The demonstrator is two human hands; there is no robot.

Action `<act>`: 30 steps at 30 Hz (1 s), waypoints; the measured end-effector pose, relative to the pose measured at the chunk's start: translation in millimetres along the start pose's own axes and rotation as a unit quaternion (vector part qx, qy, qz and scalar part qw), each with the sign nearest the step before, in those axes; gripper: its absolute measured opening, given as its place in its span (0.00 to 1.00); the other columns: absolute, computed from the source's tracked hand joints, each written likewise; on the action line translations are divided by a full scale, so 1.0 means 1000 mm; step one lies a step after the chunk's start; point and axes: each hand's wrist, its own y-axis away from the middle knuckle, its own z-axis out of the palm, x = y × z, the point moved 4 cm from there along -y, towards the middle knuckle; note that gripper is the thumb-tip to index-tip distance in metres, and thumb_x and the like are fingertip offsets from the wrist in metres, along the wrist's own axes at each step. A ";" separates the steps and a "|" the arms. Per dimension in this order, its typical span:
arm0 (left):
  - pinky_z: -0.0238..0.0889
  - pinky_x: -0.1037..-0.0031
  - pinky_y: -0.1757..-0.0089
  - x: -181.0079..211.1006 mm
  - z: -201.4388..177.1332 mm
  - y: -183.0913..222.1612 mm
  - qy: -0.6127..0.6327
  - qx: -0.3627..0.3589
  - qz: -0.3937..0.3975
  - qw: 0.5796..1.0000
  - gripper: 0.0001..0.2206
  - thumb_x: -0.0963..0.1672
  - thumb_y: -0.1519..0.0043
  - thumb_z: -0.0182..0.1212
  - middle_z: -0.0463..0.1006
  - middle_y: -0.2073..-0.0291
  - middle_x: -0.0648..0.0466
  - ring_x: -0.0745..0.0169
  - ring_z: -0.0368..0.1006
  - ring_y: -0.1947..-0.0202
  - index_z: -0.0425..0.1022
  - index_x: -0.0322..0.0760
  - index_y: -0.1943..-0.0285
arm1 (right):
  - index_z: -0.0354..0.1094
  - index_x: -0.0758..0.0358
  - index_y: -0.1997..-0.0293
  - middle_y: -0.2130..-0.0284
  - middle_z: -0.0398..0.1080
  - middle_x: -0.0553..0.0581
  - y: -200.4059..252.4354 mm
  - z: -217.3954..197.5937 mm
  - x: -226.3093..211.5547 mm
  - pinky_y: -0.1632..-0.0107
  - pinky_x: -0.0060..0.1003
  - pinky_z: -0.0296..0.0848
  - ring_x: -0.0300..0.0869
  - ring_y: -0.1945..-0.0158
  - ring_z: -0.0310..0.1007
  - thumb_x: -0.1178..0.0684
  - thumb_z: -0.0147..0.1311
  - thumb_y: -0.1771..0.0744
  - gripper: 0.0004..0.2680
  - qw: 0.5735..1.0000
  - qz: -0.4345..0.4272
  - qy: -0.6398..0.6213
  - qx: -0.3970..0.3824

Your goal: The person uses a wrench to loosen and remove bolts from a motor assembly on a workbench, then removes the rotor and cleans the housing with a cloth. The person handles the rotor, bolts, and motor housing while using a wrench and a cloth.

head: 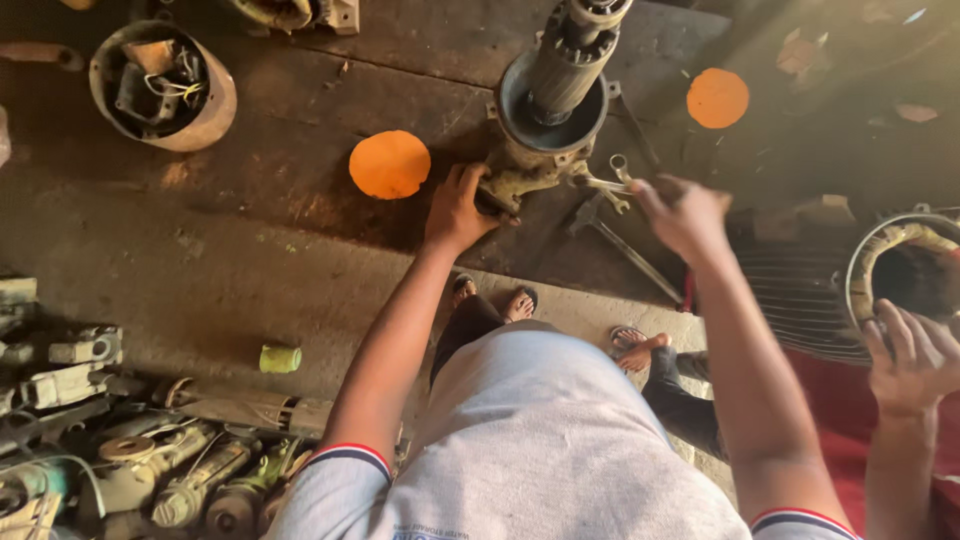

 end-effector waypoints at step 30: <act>0.61 0.45 0.53 -0.004 0.006 0.012 -0.137 0.012 0.016 0.990 0.42 0.55 0.57 0.80 0.74 0.48 0.44 0.38 0.71 0.49 0.64 0.42 0.36 | 0.73 0.59 0.46 0.60 0.72 0.60 -0.004 0.047 -0.061 0.43 0.55 0.64 0.56 0.50 0.69 0.34 0.51 0.28 0.18 0.927 -0.230 0.254 0.152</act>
